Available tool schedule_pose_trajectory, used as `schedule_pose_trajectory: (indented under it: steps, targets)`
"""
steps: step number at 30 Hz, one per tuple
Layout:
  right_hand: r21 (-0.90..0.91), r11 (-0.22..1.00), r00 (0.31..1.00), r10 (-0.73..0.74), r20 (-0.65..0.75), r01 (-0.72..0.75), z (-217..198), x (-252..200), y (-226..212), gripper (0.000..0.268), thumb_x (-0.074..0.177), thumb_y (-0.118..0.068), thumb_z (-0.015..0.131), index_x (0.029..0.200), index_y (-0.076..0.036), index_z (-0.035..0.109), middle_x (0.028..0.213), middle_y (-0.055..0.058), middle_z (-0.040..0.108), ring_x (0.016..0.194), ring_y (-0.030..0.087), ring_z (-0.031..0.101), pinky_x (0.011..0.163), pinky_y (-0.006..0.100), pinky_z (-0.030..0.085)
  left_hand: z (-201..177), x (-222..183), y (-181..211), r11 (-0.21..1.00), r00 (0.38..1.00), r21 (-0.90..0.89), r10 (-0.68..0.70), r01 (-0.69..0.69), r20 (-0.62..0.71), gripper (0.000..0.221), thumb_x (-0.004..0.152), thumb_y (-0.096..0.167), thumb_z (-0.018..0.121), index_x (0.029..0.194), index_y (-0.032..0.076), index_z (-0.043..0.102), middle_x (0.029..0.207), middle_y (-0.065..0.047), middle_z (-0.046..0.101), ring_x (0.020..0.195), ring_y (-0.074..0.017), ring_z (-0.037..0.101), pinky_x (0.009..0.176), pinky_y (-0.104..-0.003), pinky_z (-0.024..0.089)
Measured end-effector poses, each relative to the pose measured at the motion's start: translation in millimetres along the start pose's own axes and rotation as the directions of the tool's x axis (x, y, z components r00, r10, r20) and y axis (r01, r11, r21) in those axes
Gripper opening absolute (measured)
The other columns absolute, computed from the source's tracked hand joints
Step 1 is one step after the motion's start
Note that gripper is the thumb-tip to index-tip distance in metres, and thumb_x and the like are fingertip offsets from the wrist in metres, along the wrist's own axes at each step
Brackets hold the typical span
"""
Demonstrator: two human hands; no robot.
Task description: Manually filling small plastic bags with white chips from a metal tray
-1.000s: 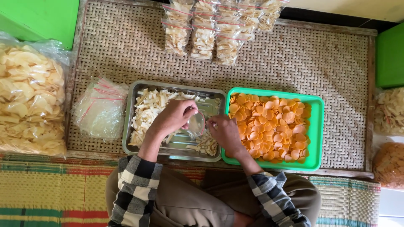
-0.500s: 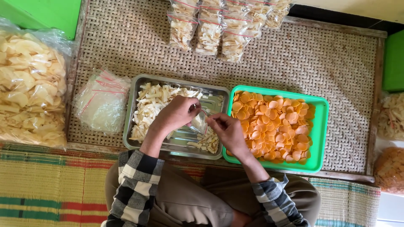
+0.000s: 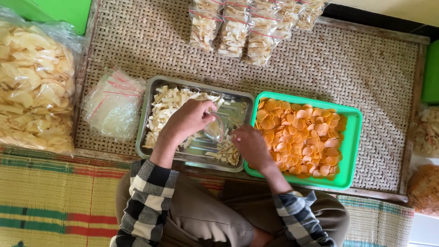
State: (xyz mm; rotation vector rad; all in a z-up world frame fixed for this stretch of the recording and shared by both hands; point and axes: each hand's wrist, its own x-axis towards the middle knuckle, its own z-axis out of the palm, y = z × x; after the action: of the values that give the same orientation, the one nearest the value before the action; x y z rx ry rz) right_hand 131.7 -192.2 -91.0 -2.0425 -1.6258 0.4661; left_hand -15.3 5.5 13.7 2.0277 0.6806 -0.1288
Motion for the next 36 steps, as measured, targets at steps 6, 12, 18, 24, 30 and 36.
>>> schedule_pose_trajectory:
  steps: [6, 12, 18, 24, 30, 36]
  targets:
    - [-0.456, 0.889, 0.994, -0.086, -0.068, 0.046, 52, -3, -12, 0.025, 0.071, -0.027, 0.086, 0.086, -0.014, 0.07, 0.09, 0.003, 0.058, 0.09, 0.025, 0.059, 0.072, 0.04, 0.048, -4, -1, -1, 0.999, 0.999, -0.047, 0.025, -0.026, -0.031, 0.026, 0.084, 0.0, 0.074, 0.108, -0.009, 0.07, 0.087, -0.029, 0.072, 0.067, -0.0337, 0.075, 0.068, -0.043, 0.059]
    - [-0.512, 0.855, 0.976, -0.169, -0.138, 0.076, 66, -1, -2, 0.017, 0.075, -0.019, 0.079, 0.079, -0.013, 0.063, 0.084, 0.004, 0.054, 0.085, 0.027, 0.056, 0.067, 0.04, 0.043, 10, 10, -27, 0.997, 0.999, -0.078, 0.016, -0.019, -0.042, 0.02, 0.084, 0.004, 0.075, 0.101, -0.006, 0.073, 0.082, -0.022, 0.074, 0.068, -0.0288, 0.073, 0.068, -0.038, 0.059]
    - [-0.296, 0.954, 0.997, -0.061, -0.045, 0.045, 53, 0, 0, 0.015, 0.084, -0.023, 0.072, 0.084, -0.011, 0.063, 0.088, 0.004, 0.058, 0.091, 0.027, 0.061, 0.073, 0.04, 0.046, 11, 7, -15, 1.0, 0.997, 0.002, -0.011, 0.011, -0.078, 0.008, 0.088, 0.007, 0.07, 0.091, 0.001, 0.075, 0.07, -0.015, 0.073, 0.062, -0.0262, 0.073, 0.07, -0.042, 0.058]
    - [0.252, 0.96, 0.992, 0.122, 0.024, -0.124, -4, 9, -16, 0.005, 0.089, -0.008, 0.073, 0.093, -0.008, 0.072, 0.08, 0.01, 0.073, 0.076, 0.029, 0.071, 0.068, 0.039, 0.055, 19, 16, -24, 0.991, 0.994, 0.125, 0.059, -0.047, -0.096, 0.011, 0.088, 0.006, 0.068, 0.08, 0.006, 0.075, 0.066, -0.013, 0.073, 0.063, -0.032, 0.073, 0.068, -0.04, 0.058]
    - [0.507, 0.82, 0.959, 0.275, 0.062, -0.268, -22, 11, 5, 0.01, 0.091, -0.011, 0.077, 0.1, -0.006, 0.077, 0.081, 0.011, 0.077, 0.074, 0.019, 0.07, 0.07, 0.031, 0.056, 15, 10, -12, 0.985, 0.993, 0.165, 0.072, -0.057, -0.089, 0.009, 0.091, 0.003, 0.068, 0.086, 0.004, 0.076, 0.074, -0.019, 0.074, 0.071, -0.035, 0.075, 0.078, -0.041, 0.06]
    - [0.685, 0.695, 0.939, 0.342, -0.047, -0.219, -40, 11, -19, 0.01, 0.092, -0.008, 0.079, 0.102, -0.006, 0.079, 0.078, 0.005, 0.074, 0.073, 0.009, 0.06, 0.072, 0.026, 0.057, 15, 10, -8, 0.986, 0.994, 0.158, 0.074, -0.061, -0.081, 0.008, 0.09, 0.002, 0.069, 0.09, 0.004, 0.076, 0.077, -0.022, 0.075, 0.076, -0.0373, 0.076, 0.076, -0.043, 0.061]
